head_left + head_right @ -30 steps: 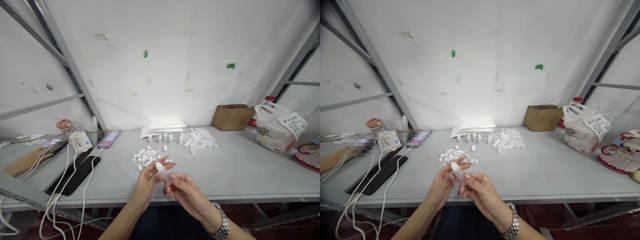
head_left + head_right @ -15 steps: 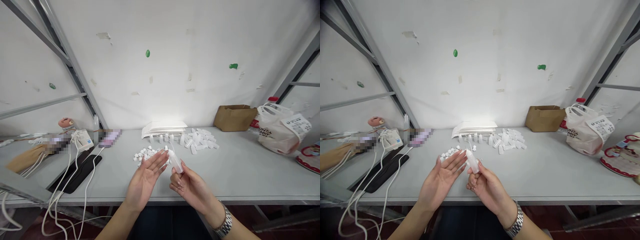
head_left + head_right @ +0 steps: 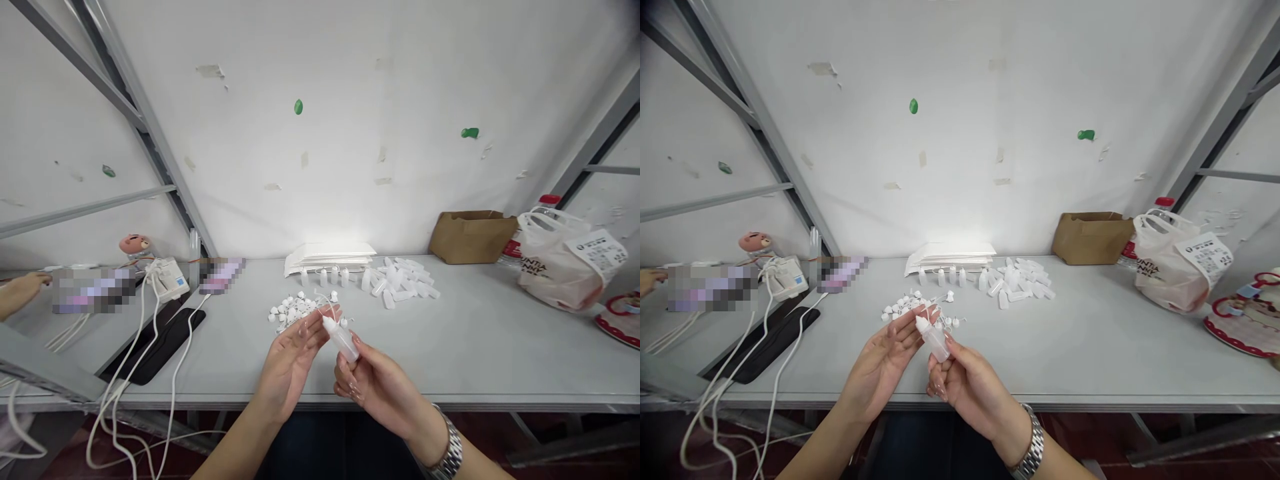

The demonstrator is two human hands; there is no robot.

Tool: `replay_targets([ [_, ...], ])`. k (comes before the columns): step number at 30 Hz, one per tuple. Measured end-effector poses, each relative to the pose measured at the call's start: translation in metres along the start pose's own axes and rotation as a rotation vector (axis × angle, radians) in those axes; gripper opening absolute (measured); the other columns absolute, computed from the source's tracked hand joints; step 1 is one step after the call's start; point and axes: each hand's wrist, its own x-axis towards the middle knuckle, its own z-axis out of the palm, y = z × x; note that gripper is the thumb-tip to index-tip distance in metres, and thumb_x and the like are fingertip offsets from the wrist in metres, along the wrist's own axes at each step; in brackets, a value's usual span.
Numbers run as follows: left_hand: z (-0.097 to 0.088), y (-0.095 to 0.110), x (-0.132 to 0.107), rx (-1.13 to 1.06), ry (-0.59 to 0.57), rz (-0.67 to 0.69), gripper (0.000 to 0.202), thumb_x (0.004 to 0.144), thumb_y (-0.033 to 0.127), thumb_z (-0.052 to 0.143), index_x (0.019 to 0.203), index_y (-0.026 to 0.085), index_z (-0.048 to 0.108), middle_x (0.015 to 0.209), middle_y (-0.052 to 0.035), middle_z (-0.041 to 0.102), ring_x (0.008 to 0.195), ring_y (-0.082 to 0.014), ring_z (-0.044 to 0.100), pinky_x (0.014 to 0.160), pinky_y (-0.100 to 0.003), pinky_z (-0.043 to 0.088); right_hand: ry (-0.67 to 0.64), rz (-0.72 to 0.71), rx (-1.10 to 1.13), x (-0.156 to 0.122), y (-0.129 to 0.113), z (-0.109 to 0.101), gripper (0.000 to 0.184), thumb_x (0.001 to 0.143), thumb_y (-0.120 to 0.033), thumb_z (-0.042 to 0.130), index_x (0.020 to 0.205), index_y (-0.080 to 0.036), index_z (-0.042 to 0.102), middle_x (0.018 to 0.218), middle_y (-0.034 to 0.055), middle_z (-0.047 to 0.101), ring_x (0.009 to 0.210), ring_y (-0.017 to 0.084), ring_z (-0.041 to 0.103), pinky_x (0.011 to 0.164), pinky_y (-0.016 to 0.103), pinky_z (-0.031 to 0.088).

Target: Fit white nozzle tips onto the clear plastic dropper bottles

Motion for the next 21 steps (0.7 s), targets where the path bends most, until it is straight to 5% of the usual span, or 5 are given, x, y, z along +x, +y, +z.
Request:
replay_targets([
  [15,0.0,0.004,-0.004,-0.029,-0.02,0.007,0.039,0.075,0.044,0.064,0.102,0.016,0.069,0.113,-0.0128,0.067,0.115,-0.0288,0.054,0.105,-0.043,0.034,-0.048,-0.031,-0.139,-0.003,0.002,0.002,0.04,0.084,-0.045,0.053,0.066,-0.011,0.063,0.048,-0.0002,0.052,0.042,0.008,0.042,0.053,0.025,0.033],
  [21,0.003,-0.004,-0.005,0.095,-0.049,-0.077,0.039,0.065,0.027,0.077,0.102,0.02,0.07,0.113,-0.0107,0.067,0.116,-0.0295,0.054,0.104,-0.043,0.034,-0.067,-0.038,-0.076,-0.004,0.006,0.0,0.044,0.083,-0.05,0.053,0.066,-0.011,0.062,0.05,0.0,0.053,0.042,0.007,0.042,0.052,0.024,0.034],
])
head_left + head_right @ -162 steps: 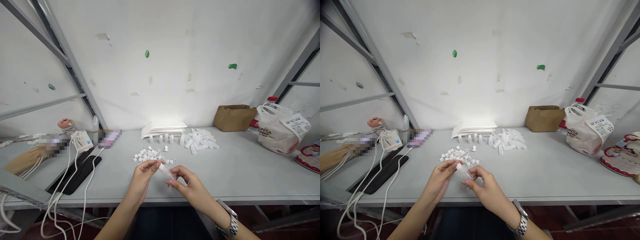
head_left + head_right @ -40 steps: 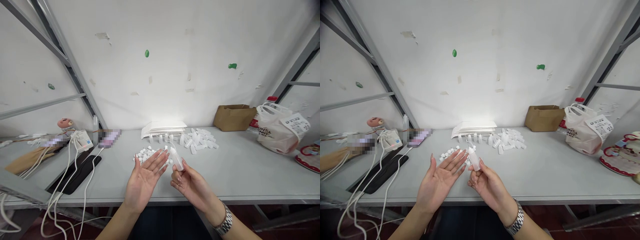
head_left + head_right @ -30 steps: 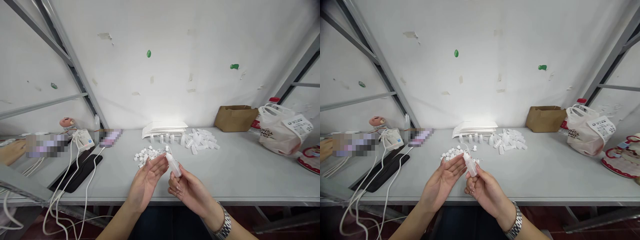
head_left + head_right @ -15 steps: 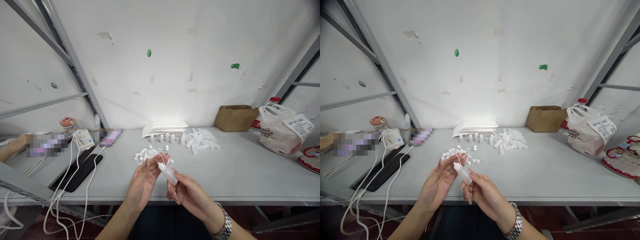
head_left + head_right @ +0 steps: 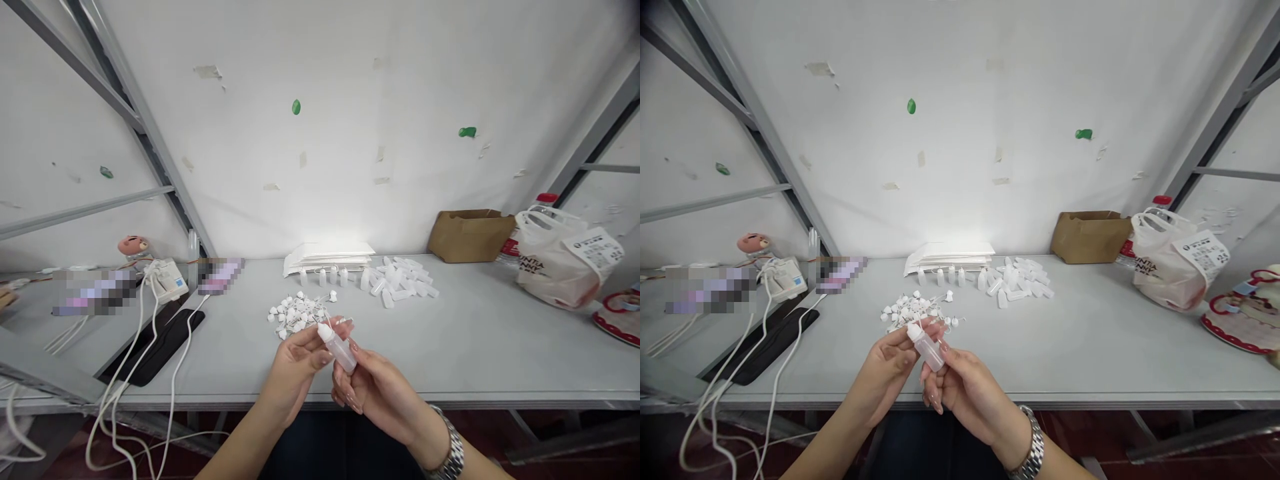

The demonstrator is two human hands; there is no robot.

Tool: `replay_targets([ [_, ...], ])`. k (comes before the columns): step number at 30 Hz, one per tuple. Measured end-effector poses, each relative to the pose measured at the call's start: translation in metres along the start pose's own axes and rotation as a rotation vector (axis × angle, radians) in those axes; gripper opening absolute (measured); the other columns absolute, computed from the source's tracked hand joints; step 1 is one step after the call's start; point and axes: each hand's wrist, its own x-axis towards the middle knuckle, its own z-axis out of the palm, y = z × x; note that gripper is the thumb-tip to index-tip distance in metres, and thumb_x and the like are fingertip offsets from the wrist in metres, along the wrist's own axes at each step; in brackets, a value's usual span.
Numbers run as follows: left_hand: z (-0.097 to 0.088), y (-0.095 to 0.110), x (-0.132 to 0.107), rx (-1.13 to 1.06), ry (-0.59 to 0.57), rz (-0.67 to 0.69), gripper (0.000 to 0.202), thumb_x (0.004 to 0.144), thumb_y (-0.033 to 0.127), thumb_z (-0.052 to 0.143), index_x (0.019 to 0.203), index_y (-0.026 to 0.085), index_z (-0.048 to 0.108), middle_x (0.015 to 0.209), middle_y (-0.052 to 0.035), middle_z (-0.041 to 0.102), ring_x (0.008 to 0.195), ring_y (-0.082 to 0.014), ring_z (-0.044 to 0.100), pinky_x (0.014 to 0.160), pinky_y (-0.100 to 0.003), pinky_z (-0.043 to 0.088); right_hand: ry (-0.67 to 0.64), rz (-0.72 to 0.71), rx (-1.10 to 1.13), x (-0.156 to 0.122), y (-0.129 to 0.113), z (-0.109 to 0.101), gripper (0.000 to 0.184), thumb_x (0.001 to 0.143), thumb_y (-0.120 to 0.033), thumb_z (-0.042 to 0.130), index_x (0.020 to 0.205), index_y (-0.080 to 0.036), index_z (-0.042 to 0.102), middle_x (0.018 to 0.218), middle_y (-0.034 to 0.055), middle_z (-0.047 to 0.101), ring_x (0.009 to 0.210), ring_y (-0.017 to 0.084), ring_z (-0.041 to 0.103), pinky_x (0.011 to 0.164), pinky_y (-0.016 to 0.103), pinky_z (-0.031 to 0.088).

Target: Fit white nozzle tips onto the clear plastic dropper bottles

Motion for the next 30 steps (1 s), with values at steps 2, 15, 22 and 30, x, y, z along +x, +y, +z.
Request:
replay_targets([
  [2,0.003,-0.002,-0.001,0.026,0.021,-0.026,0.037,0.063,0.023,0.079,0.098,0.019,0.071,0.11,-0.011,0.069,0.113,-0.0301,0.056,0.102,-0.043,0.037,0.003,0.002,0.0,0.0,0.001,0.001,0.043,0.083,-0.05,0.054,0.069,-0.011,0.063,0.051,0.0,0.054,0.043,0.007,0.043,0.051,0.024,0.034],
  [15,0.005,0.001,-0.003,0.038,0.215,-0.012,0.035,0.054,0.027,0.083,0.088,0.019,0.075,0.091,-0.0087,0.074,0.081,-0.0257,0.068,0.084,-0.04,0.05,0.351,-0.591,-1.09,-0.02,-0.019,0.004,0.023,0.086,-0.025,0.055,0.109,-0.029,0.058,0.08,0.001,0.05,0.076,0.017,0.05,0.075,0.032,0.04],
  [22,0.01,0.001,-0.01,0.094,0.174,-0.078,0.04,0.052,0.031,0.083,0.089,0.02,0.075,0.091,-0.0087,0.073,0.091,-0.0268,0.064,0.083,-0.035,0.048,0.238,-0.626,-1.276,-0.027,-0.015,0.011,0.045,0.081,-0.021,0.063,0.121,-0.034,0.048,0.086,0.002,0.05,0.076,0.018,0.05,0.074,0.034,0.044],
  [30,0.012,0.001,-0.008,0.123,0.094,-0.072,0.037,0.059,0.035,0.079,0.092,0.02,0.074,0.075,-0.005,0.071,0.077,-0.0216,0.065,0.075,-0.032,0.05,0.213,-0.622,-1.27,-0.026,-0.014,0.01,0.046,0.082,-0.021,0.062,0.123,-0.032,0.045,0.091,0.0011,0.05,0.076,0.015,0.05,0.077,0.032,0.045],
])
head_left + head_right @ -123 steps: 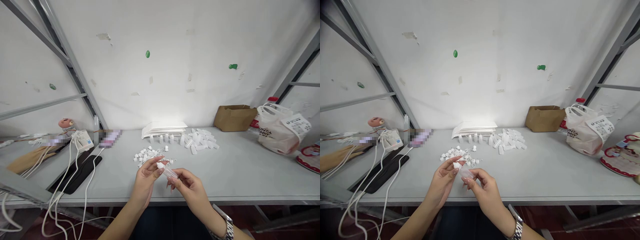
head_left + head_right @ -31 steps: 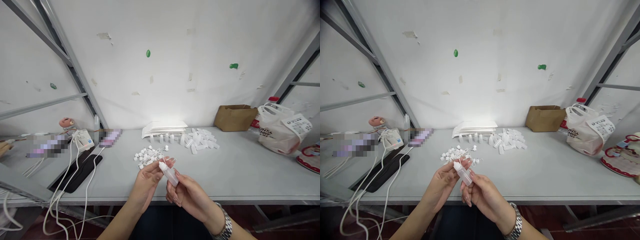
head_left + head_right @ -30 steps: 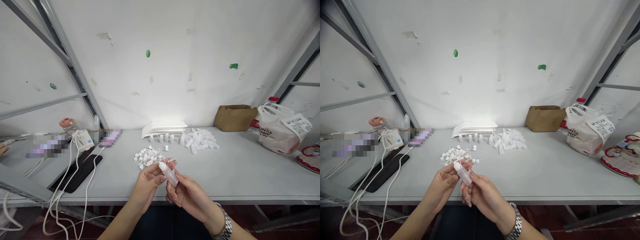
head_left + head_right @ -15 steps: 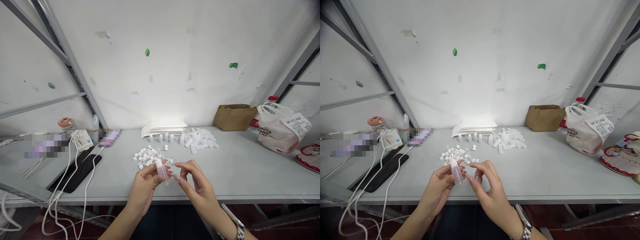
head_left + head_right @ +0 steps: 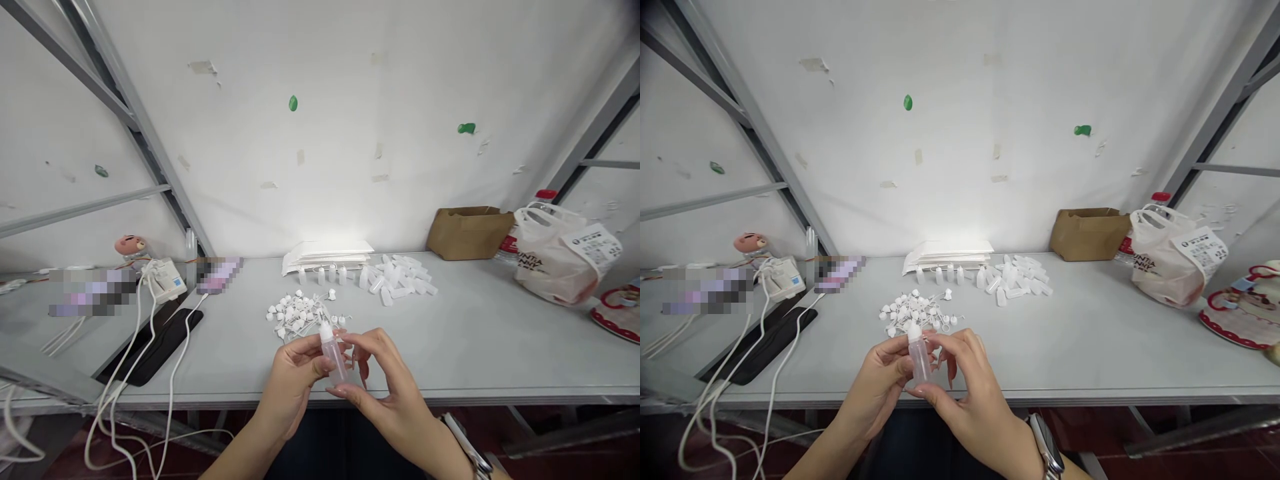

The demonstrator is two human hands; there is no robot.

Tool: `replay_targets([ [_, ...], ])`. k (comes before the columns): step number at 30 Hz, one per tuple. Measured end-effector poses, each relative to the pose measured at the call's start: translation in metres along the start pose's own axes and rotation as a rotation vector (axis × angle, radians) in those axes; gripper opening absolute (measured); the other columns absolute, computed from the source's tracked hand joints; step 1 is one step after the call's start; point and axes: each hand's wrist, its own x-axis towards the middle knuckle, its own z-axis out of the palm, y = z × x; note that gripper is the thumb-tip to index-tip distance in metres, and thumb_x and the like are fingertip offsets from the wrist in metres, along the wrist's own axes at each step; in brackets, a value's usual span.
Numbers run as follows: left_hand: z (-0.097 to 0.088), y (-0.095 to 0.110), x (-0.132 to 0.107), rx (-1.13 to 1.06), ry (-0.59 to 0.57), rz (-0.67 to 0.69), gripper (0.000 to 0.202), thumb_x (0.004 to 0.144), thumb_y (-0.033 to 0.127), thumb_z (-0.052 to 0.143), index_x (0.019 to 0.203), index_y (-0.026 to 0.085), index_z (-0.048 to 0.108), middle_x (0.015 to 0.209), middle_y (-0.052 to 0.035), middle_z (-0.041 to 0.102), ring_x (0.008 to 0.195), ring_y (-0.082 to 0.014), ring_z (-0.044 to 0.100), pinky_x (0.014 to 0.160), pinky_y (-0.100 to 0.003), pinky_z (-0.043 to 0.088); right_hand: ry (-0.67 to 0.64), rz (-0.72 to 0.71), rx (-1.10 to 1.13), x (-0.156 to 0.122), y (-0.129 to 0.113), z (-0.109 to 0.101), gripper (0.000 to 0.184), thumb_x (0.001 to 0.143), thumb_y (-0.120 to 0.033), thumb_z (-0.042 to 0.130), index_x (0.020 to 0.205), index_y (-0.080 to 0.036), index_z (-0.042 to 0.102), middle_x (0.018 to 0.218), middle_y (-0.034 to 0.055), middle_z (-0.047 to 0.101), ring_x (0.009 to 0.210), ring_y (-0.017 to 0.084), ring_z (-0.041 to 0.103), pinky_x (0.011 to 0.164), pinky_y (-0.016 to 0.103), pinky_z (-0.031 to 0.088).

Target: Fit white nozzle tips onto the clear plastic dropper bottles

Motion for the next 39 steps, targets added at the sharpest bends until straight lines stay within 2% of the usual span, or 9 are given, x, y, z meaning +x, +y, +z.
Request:
replay_targets([
  [8,0.001,-0.007,-0.004,0.499,0.0,0.247,0.029,0.08,0.026,0.061,0.109,0.027,0.067,0.094,-0.0036,0.062,0.087,-0.0181,0.061,0.077,-0.029,0.053,0.117,0.172,0.109,0.012,0.007,-0.012,0.013,0.086,-0.029,0.057,0.098,-0.029,0.061,0.077,-0.0011,0.051,0.074,0.014,0.052,0.072,0.027,0.046],
  [16,-0.004,-0.02,0.0,0.952,0.067,0.735,0.038,0.08,0.009,0.057,0.115,0.025,0.062,0.09,-0.0045,0.064,0.083,-0.0142,0.063,0.073,-0.023,0.052,0.122,0.093,-0.056,0.011,0.015,-0.005,0.012,0.085,-0.026,0.057,0.096,-0.024,0.061,0.081,0.0008,0.059,0.074,0.016,0.055,0.074,0.031,0.045],
  [20,-0.007,-0.025,0.001,0.966,0.152,0.823,0.037,0.078,0.008,0.059,0.112,0.024,0.064,0.089,-0.0048,0.067,0.082,-0.0147,0.063,0.073,-0.024,0.052,0.124,0.254,0.018,0.013,0.019,-0.003,0.013,0.085,-0.033,0.056,0.087,-0.021,0.06,0.075,0.0006,0.061,0.068,0.015,0.057,0.066,0.028,0.046],
  [22,-0.008,-0.025,0.001,0.917,0.17,0.744,0.031,0.077,0.011,0.062,0.105,0.023,0.068,0.089,-0.005,0.069,0.083,-0.0166,0.064,0.076,-0.026,0.052,0.083,0.333,0.052,0.014,0.021,-0.004,0.017,0.086,-0.036,0.053,0.084,-0.021,0.059,0.072,-0.0003,0.061,0.062,0.013,0.056,0.06,0.026,0.046],
  [24,-0.007,-0.023,0.001,0.809,0.159,0.547,0.024,0.076,0.016,0.063,0.099,0.022,0.07,0.092,-0.005,0.07,0.084,-0.0181,0.065,0.077,-0.028,0.052,0.04,0.328,0.034,0.014,0.022,-0.007,0.017,0.088,-0.035,0.051,0.082,-0.021,0.057,0.071,-0.0009,0.06,0.061,0.013,0.055,0.058,0.025,0.045],
  [27,-0.004,-0.015,0.003,0.536,0.076,0.164,0.02,0.075,0.022,0.064,0.094,0.019,0.071,0.084,-0.0045,0.072,0.072,-0.0171,0.066,0.071,-0.03,0.053,-0.051,0.214,-0.02,0.015,0.022,-0.016,0.011,0.09,-0.028,0.048,0.084,-0.021,0.054,0.074,-0.0007,0.058,0.068,0.012,0.055,0.063,0.024,0.044],
  [29,-0.001,-0.008,0.005,0.378,-0.008,0.004,0.019,0.074,0.026,0.065,0.089,0.015,0.071,0.07,-0.004,0.071,0.064,-0.0162,0.065,0.066,-0.029,0.053,-0.123,0.125,-0.034,0.015,0.02,-0.024,0.009,0.091,-0.024,0.046,0.089,-0.021,0.054,0.077,-0.0005,0.057,0.071,0.012,0.054,0.066,0.024,0.044],
  [35,0.0,0.0,0.006,0.104,-0.184,-0.178,0.025,0.08,0.034,0.062,0.083,0.012,0.071,0.073,-0.0056,0.068,0.062,-0.0109,0.06,0.063,-0.023,0.048,-0.192,-0.114,-0.077,0.015,0.014,-0.035,0.019,0.091,-0.012,0.043,0.105,-0.023,0.05,0.086,0.0017,0.054,0.079,0.013,0.053,0.071,0.027,0.045],
  [39,-0.003,0.001,0.007,0.072,-0.189,-0.205,0.022,0.077,0.032,0.065,0.082,0.011,0.072,0.075,-0.007,0.068,0.064,-0.011,0.058,0.061,-0.022,0.045,-0.233,-0.142,-0.11,0.016,0.012,-0.037,0.025,0.091,-0.01,0.041,0.109,-0.025,0.05,0.091,0.0034,0.054,0.086,0.015,0.053,0.075,0.03,0.047],
])
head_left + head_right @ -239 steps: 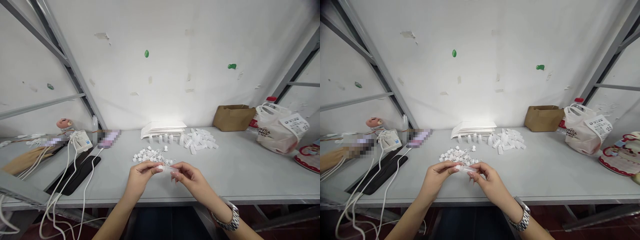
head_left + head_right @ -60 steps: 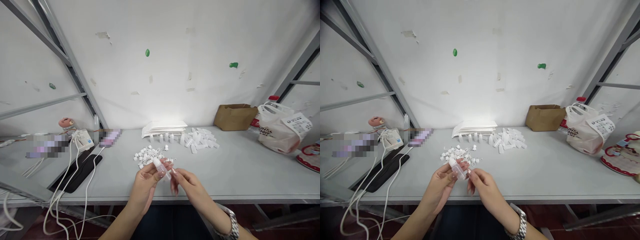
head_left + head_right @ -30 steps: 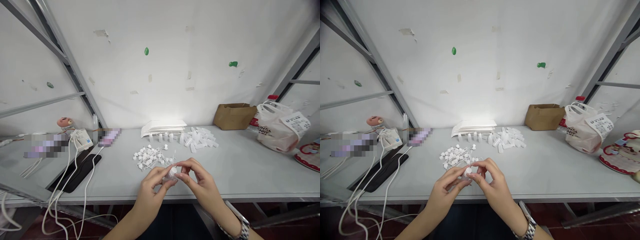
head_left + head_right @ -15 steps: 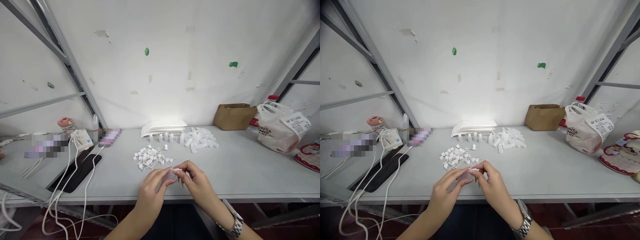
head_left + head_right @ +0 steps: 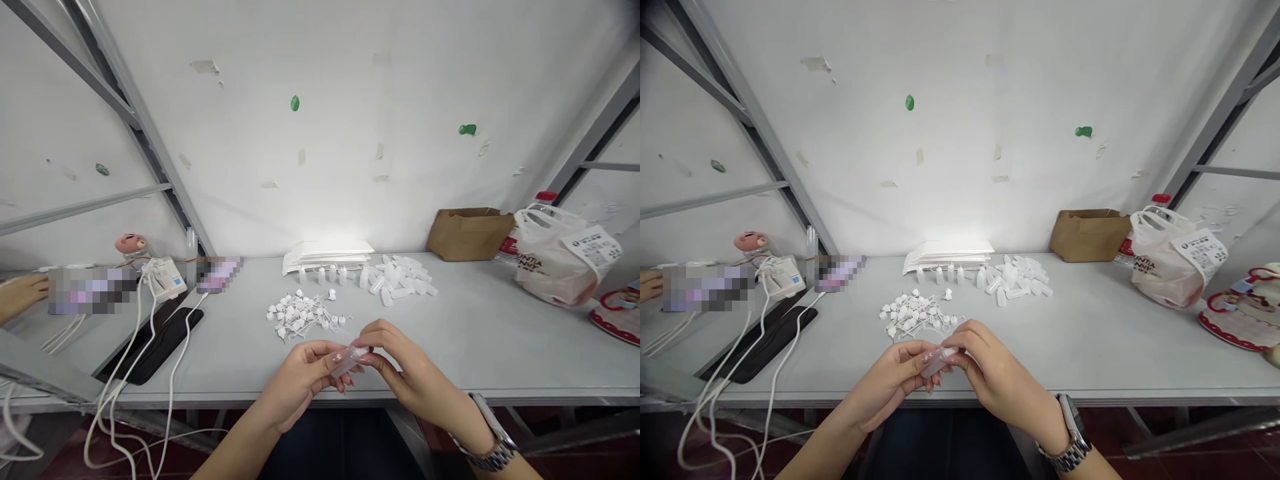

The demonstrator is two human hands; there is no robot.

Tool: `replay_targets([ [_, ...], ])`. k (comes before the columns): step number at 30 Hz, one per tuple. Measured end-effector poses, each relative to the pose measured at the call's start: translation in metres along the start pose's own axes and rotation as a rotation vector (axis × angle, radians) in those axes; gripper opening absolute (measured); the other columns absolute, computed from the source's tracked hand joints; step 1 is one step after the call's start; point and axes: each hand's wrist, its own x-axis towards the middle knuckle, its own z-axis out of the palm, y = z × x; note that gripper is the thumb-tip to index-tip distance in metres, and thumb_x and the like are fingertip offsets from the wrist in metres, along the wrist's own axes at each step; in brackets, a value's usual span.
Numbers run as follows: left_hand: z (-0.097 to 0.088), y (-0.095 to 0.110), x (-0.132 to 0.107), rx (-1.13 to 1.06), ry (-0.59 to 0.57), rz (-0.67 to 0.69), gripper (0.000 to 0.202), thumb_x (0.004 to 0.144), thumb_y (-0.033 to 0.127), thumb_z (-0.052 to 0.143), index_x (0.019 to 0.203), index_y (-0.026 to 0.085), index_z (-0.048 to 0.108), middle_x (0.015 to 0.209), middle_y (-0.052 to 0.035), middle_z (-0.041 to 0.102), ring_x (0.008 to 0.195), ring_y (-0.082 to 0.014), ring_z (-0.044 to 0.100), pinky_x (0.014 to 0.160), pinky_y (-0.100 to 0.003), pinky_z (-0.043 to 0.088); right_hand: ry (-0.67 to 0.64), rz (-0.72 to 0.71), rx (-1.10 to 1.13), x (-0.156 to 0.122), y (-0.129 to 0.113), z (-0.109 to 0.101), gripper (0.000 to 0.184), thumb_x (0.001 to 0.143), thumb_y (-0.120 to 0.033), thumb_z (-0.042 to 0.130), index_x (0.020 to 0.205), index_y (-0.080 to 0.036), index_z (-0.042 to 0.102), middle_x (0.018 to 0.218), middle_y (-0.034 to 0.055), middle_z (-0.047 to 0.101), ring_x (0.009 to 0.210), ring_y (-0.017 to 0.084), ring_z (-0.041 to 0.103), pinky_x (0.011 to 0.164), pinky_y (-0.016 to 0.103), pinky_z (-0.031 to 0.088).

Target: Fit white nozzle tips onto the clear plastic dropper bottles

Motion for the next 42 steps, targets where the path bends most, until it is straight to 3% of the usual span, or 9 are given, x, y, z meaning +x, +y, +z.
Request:
replay_targets([
  [6,0.002,0.001,0.001,0.063,0.201,0.091,0.021,0.063,0.023,0.077,0.082,0.016,0.072,0.074,-0.0037,0.071,0.068,-0.0145,0.063,0.069,-0.027,0.049,0.134,0.19,-0.032,0.001,-0.001,0.004,0.014,0.089,-0.026,0.05,0.102,-0.024,0.055,0.087,0.0039,0.058,0.081,0.018,0.057,0.073,0.031,0.049],
  [10,0.004,-0.001,0.001,0.095,0.286,0.151,0.024,0.056,0.017,0.079,0.078,0.016,0.071,0.078,-0.0033,0.073,0.074,-0.0176,0.066,0.073,-0.029,0.052,0.175,0.227,-0.042,0.002,-0.002,0.008,0.011,0.09,-0.025,0.047,0.09,-0.023,0.058,0.08,0.0023,0.06,0.073,0.016,0.058,0.066,0.028,0.049],
  [12,0.004,-0.001,0.001,0.101,0.275,0.165,0.022,0.059,0.019,0.078,0.079,0.015,0.071,0.073,-0.0031,0.072,0.069,-0.0165,0.066,0.07,-0.028,0.052,0.158,0.197,-0.039,0.001,-0.002,0.007,0.013,0.091,-0.022,0.045,0.093,-0.022,0.058,0.081,0.0025,0.06,0.073,0.015,0.058,0.066,0.028,0.048],
  [17,-0.001,-0.003,0.004,0.0,0.025,-0.006,0.023,0.073,0.032,0.069,0.08,0.01,0.07,0.074,-0.0087,0.071,0.059,-0.0122,0.061,0.06,-0.024,0.049,0.088,0.076,-0.018,0.0,0.003,-0.003,0.018,0.09,-0.021,0.047,0.104,-0.023,0.058,0.084,0.0041,0.06,0.077,0.017,0.057,0.068,0.03,0.048],
  [19,-0.004,-0.005,0.007,-0.08,-0.016,-0.04,0.023,0.074,0.032,0.068,0.079,0.01,0.07,0.077,-0.0092,0.07,0.061,-0.0106,0.06,0.061,-0.022,0.047,0.101,0.09,-0.007,0.001,0.006,-0.005,0.017,0.09,-0.023,0.048,0.102,-0.024,0.06,0.083,0.0043,0.06,0.077,0.017,0.057,0.067,0.031,0.049],
  [25,-0.008,-0.011,0.013,-0.248,0.017,-0.088,0.023,0.074,0.03,0.069,0.081,0.008,0.07,0.077,-0.0082,0.068,0.061,-0.0076,0.059,0.062,-0.017,0.046,0.319,0.211,0.079,0.005,0.011,-0.003,0.015,0.088,-0.031,0.051,0.094,-0.023,0.062,0.075,0.0023,0.057,0.065,0.015,0.056,0.059,0.029,0.048],
  [28,-0.011,-0.009,0.016,-0.297,0.108,-0.044,0.022,0.074,0.028,0.07,0.084,0.008,0.07,0.08,-0.0081,0.069,0.064,-0.0074,0.061,0.064,-0.016,0.048,0.424,0.311,0.033,0.007,0.02,-0.004,0.016,0.088,-0.033,0.05,0.093,-0.022,0.061,0.073,0.001,0.057,0.063,0.014,0.055,0.06,0.029,0.048],
  [34,-0.014,-0.006,0.021,-0.387,0.345,0.059,0.014,0.067,0.015,0.076,0.078,0.011,0.069,0.086,-0.0067,0.072,0.073,-0.0088,0.064,0.072,-0.016,0.051,0.084,0.439,-0.457,0.007,0.066,0.011,0.017,0.088,-0.023,0.048,0.082,-0.017,0.063,0.083,0.0069,0.061,0.071,0.019,0.058,0.067,0.034,0.047],
  [42,-0.012,-0.005,0.018,-0.364,0.314,0.061,0.021,0.074,0.027,0.07,0.085,0.01,0.069,0.082,-0.008,0.071,0.065,-0.0084,0.062,0.064,-0.017,0.052,0.0,0.446,-0.524,0.006,0.076,0.026,0.016,0.086,-0.017,0.05,0.086,-0.016,0.066,0.086,0.0092,0.062,0.071,0.021,0.059,0.071,0.036,0.044],
])
